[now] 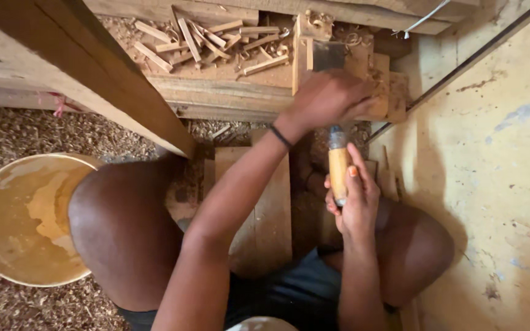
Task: The person uses a chisel to shape small pieces of wood while sitting on a floor covered in sawdust.
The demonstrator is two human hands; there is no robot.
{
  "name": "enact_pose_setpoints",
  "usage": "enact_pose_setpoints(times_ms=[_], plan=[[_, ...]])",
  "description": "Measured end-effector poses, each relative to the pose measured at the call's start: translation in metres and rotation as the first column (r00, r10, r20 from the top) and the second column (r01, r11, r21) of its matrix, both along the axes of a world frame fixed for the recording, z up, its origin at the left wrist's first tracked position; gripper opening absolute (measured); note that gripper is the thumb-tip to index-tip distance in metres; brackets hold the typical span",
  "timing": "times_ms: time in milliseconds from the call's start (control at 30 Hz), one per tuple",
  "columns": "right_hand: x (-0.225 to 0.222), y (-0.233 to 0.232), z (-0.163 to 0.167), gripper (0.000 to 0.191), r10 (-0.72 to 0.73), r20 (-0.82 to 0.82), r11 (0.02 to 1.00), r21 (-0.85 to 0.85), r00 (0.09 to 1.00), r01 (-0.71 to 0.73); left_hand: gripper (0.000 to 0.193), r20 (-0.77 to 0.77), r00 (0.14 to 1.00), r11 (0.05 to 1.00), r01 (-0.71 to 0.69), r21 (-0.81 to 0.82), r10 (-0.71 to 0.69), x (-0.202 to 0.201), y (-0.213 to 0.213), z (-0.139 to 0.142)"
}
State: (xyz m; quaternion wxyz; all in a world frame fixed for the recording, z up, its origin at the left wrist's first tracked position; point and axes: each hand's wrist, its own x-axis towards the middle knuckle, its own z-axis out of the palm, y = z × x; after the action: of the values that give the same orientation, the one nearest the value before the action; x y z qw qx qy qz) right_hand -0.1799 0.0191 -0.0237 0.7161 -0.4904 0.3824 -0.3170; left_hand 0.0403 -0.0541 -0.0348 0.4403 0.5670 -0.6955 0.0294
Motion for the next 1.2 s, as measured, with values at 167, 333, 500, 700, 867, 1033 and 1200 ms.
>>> enact_pose_setpoints(times_ms=[167, 333, 500, 700, 867, 1033, 1200], plan=[[-0.033, 0.001, -0.01, 0.056, -0.148, -0.108, 0.985, -0.102, 0.983, 0.137, 0.028, 0.018, 0.988, 0.978, -0.152, -0.145, 0.156, 0.012, 0.03, -0.013], [-0.052, -0.003, -0.016, 0.056, -0.231, -0.136, 0.97, -0.108, 0.963, 0.218, 0.037, -0.063, 0.895, 0.896, -0.437, 0.072, 0.442, 0.046, 0.052, -0.01], [-0.045, 0.006, -0.026, 0.056, -0.175, -0.08, 0.983, -0.07, 0.981, 0.169, 0.042, -0.038, 0.898, 0.898, -0.439, 0.015, 0.439, 0.056, 0.056, -0.008], [-0.032, 0.015, -0.042, 0.059, -0.088, -0.172, 0.99, -0.126, 0.981, 0.067, 0.037, -0.061, 0.923, 0.925, -0.38, 0.025, 0.381, 0.062, 0.051, -0.017], [-0.032, 0.015, -0.04, 0.058, -0.078, -0.202, 0.986, -0.162, 0.976, 0.045, 0.037, -0.065, 0.931, 0.928, -0.35, 0.128, 0.36, 0.068, 0.052, -0.018], [-0.031, 0.024, -0.034, 0.061, -0.074, -0.265, 0.973, -0.229, 0.961, 0.011, 0.033, -0.227, 0.911, 0.925, -0.288, 0.249, 0.345, 0.073, 0.058, -0.019], [-0.031, 0.025, -0.027, 0.062, -0.058, -0.292, 0.972, -0.236, 0.955, -0.014, 0.03, -0.124, 0.916, 0.918, -0.358, 0.17, 0.38, 0.076, 0.048, -0.023]])
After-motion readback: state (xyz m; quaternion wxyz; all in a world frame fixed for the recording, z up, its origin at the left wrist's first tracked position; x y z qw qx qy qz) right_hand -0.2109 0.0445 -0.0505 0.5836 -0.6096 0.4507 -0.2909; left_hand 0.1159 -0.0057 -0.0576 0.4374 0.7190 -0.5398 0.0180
